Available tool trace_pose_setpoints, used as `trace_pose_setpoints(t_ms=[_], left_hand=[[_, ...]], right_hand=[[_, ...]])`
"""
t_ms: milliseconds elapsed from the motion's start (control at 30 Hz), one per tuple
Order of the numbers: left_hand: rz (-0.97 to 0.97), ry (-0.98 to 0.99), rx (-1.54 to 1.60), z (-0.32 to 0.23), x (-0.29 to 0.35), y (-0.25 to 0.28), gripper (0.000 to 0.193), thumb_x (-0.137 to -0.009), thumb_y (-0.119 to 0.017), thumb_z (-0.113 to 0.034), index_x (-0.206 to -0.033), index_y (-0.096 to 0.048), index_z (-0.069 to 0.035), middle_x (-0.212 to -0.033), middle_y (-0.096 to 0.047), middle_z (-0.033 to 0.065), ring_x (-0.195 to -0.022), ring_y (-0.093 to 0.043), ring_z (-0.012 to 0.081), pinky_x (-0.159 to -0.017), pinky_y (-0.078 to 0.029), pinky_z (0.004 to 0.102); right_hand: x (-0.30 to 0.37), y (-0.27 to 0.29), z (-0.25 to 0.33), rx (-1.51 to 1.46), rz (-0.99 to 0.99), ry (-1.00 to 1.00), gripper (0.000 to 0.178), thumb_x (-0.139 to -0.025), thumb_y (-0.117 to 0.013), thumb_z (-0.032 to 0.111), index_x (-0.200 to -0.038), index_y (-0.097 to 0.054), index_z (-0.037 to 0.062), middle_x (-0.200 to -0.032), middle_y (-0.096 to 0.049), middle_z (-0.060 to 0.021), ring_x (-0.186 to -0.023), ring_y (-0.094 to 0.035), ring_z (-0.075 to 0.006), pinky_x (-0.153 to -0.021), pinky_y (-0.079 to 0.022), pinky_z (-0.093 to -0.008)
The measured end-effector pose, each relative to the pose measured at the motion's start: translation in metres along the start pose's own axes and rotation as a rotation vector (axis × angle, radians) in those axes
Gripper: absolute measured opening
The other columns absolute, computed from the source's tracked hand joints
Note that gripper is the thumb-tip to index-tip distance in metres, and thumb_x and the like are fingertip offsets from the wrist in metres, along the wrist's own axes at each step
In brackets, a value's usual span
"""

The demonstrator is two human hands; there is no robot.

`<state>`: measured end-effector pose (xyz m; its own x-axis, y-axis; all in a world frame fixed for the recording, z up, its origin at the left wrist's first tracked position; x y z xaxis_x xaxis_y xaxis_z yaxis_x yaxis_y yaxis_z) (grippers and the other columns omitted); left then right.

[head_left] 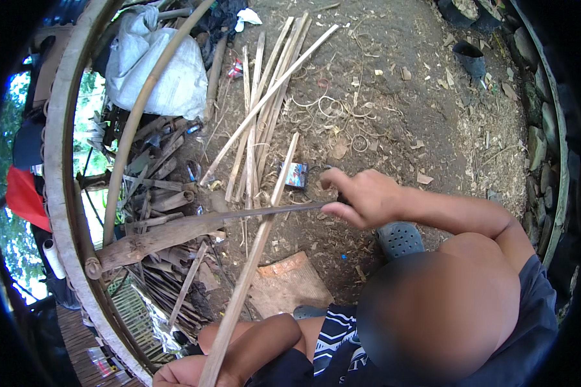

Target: The person sits on the ground and uses a machete to shave thin strips from wooden sticks. They repeatedly hold a stick in one hand and draw the blade along its length to remove shavings, then set the stick aside and pick up another.

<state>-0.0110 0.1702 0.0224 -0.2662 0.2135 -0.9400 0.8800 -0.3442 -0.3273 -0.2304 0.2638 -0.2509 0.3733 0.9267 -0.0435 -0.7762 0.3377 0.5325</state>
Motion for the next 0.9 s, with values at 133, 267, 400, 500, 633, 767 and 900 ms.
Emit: trace_pose_setpoints(t_ms=[133, 267, 400, 500, 633, 767, 900], left_hand=[[-0.06, 0.004, -0.102, 0.002, 0.0, 0.0, 0.048, -0.107, -0.044, -0.058, -0.073, -0.041, -0.024, -0.065, -0.03, -0.0108, -0.049, -0.028, 0.0028, -0.042, -0.023, 0.0185], [-0.114, 0.009, -0.103, 0.007, -0.002, 0.013, 0.047, -0.107, -0.045, -0.059, -0.074, -0.04, -0.025, -0.064, -0.029, -0.0111, -0.048, -0.028, 0.0027, -0.042, -0.022, 0.0187], [0.075, 0.034, -0.112, 0.009, -0.009, 0.015, 0.049, -0.108, -0.043, -0.054, -0.073, -0.039, -0.02, -0.066, -0.032, -0.0061, -0.055, -0.032, 0.0075, -0.05, -0.025, 0.0202], [0.153, 0.103, 0.015, 0.013, -0.008, 0.009, 0.047, -0.108, -0.042, -0.051, -0.074, -0.042, -0.018, -0.066, -0.034, -0.006, -0.056, -0.034, 0.0089, -0.054, -0.031, 0.023], [-0.089, 0.026, -0.151, 0.011, -0.004, 0.013, 0.049, -0.107, -0.045, -0.059, -0.072, -0.038, -0.026, -0.063, -0.03, -0.0123, -0.046, -0.027, 0.0023, -0.041, -0.021, 0.0192], [-0.103, 0.017, -0.193, 0.015, -0.007, 0.005, 0.049, -0.106, -0.048, -0.059, -0.07, -0.038, -0.027, -0.06, -0.032, -0.0134, -0.044, -0.027, 0.002, -0.041, -0.021, 0.0196], [-0.101, 0.025, -0.114, 0.01, -0.005, 0.007, 0.049, -0.107, -0.047, -0.058, -0.07, -0.038, -0.027, -0.06, -0.032, -0.0136, -0.044, -0.028, 0.0016, -0.041, -0.02, 0.0187]], right_hand=[[-0.004, 0.002, 0.002, 0.16, 0.051, -0.049, 0.045, -0.105, -0.048, 0.053, -0.121, -0.046, 0.0113, -0.063, -0.064, -0.0146, -0.056, -0.066, -0.0406, -0.05, -0.052, -0.0526], [0.019, -0.008, 0.044, -0.044, 0.049, 0.285, 0.046, -0.104, -0.05, 0.055, -0.12, -0.045, 0.0124, -0.064, -0.065, -0.014, -0.058, -0.066, -0.0417, -0.052, -0.053, -0.0531], [0.0, -0.007, -0.004, 0.068, 0.12, -0.121, 0.046, -0.101, -0.057, 0.052, -0.122, -0.049, 0.0114, -0.065, -0.065, -0.0121, -0.06, -0.067, -0.0399, -0.054, -0.054, -0.0519], [-0.009, -0.005, -0.03, 0.15, 0.141, -0.273, 0.044, -0.103, -0.054, 0.05, -0.12, -0.048, 0.0098, -0.064, -0.064, -0.0139, -0.061, -0.067, -0.0399, -0.052, -0.051, -0.0529], [0.013, -0.016, -0.002, 0.078, 0.031, 0.075, 0.043, -0.104, -0.051, 0.052, -0.116, -0.047, 0.0107, -0.065, -0.063, -0.0133, -0.057, -0.064, -0.04, -0.05, -0.05, -0.0525], [0.01, -0.021, -0.025, 0.043, 0.071, 0.103, 0.042, -0.106, -0.046, 0.053, -0.108, -0.042, 0.0115, -0.068, -0.065, -0.0139, -0.057, -0.065, -0.0405, -0.051, -0.051, -0.0516], [-0.018, -0.011, -0.09, 0.131, 0.097, -0.275, 0.043, -0.106, -0.046, 0.053, -0.11, -0.041, 0.0106, -0.067, -0.064, -0.0163, -0.06, -0.065, -0.0419, -0.053, -0.051, -0.0539]])
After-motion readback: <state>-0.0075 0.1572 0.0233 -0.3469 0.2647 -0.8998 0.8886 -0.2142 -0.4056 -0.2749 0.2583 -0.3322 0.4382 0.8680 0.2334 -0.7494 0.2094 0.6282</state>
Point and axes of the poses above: each hand's wrist, its own x-axis away from the middle knuckle, its own y-axis out of the back of the hand, z = x × y, the point moved 7 cm from there along -x, towards the middle knuckle
